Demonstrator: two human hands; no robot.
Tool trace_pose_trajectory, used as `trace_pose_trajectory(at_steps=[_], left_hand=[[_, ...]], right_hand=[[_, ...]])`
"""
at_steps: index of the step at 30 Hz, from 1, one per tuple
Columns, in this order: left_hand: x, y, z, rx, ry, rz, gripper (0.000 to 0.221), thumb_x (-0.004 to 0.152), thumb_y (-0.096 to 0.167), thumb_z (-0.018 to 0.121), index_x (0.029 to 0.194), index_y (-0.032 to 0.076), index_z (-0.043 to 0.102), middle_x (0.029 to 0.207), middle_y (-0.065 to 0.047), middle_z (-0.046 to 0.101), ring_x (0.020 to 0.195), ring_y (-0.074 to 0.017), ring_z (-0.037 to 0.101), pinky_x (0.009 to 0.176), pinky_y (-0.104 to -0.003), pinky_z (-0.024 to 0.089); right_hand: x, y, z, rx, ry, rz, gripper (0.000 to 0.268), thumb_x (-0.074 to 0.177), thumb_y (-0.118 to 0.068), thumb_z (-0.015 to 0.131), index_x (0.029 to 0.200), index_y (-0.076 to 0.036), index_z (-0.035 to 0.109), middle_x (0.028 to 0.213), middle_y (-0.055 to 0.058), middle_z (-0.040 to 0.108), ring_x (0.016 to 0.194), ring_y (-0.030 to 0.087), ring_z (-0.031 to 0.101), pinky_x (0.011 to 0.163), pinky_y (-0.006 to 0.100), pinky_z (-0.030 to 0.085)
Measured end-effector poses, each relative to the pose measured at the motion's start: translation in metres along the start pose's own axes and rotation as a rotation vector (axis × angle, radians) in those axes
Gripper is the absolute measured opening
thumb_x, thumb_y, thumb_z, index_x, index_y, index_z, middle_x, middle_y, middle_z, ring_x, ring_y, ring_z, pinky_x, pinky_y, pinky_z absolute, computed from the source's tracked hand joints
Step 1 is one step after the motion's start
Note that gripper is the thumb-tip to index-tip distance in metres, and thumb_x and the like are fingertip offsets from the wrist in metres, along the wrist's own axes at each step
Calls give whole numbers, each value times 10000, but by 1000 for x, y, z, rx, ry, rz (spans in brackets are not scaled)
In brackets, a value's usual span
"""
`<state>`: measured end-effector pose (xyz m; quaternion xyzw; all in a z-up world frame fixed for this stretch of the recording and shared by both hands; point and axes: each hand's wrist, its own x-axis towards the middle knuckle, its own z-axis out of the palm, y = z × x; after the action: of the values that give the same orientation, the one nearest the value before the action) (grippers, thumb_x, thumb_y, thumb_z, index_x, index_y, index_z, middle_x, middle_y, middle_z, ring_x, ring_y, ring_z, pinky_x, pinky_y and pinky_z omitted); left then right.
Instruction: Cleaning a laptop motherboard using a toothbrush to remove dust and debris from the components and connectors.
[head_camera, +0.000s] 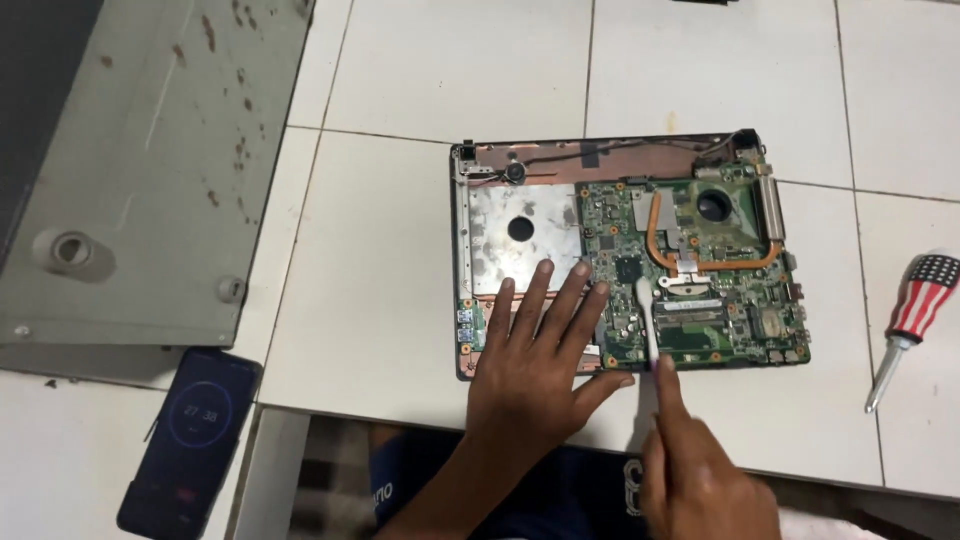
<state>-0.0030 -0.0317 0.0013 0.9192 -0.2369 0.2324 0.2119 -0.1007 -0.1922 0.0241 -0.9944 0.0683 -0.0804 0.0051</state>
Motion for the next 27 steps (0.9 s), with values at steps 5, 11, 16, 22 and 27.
trace_pose_trajectory(at_steps=[5, 11, 16, 22, 27], left_hand=[[2, 2, -2, -34, 11, -17, 749, 988, 583, 700, 1519, 67, 580, 1605, -144, 521, 1530, -394, 419, 1261, -608, 299], [-3, -1, 0, 51, -58, -5, 866, 1008, 672, 640, 1621, 96, 430, 1687, -83, 409, 1587, -345, 330, 1305, -561, 248], [-2, -1, 2, 11, -88, -16, 864, 987, 603, 678, 1616, 68, 423, 1695, -108, 389, 1593, -360, 301, 1302, -575, 218], [-5, -1, 1, 1, -153, -20, 951, 994, 618, 635, 1637, -2, 311, 1720, -164, 312, 1617, -361, 232, 1316, -560, 169], [-2, 0, 5, 63, -175, -38, 964, 984, 650, 582, 1635, -7, 308, 1736, -178, 257, 1629, -340, 172, 1324, -538, 111]], right_hand=[[-32, 37, 36, 368, -489, 385, 777, 933, -264, 555, 1637, -540, 377, 910, -45, 832, 676, 131, 729, 727, 231, 522], [9, 6, 8, 147, -125, -10, 688, 957, -296, 544, 1615, -451, 414, 1025, -63, 765, 629, 392, 700, 516, 506, 521], [-21, 36, 44, 415, -530, 37, 818, 947, -276, 568, 1654, -376, 170, 690, 33, 721, 561, 164, 693, 611, 305, 477], [6, -4, 10, 30, -98, 22, 670, 959, -400, 527, 1604, -517, 388, 912, -108, 719, 546, 378, 688, 493, 525, 536], [-33, 77, 98, 500, -856, 12, 969, 945, -355, 547, 1709, -369, -49, 801, 90, 767, 696, 216, 788, 682, 329, 509]])
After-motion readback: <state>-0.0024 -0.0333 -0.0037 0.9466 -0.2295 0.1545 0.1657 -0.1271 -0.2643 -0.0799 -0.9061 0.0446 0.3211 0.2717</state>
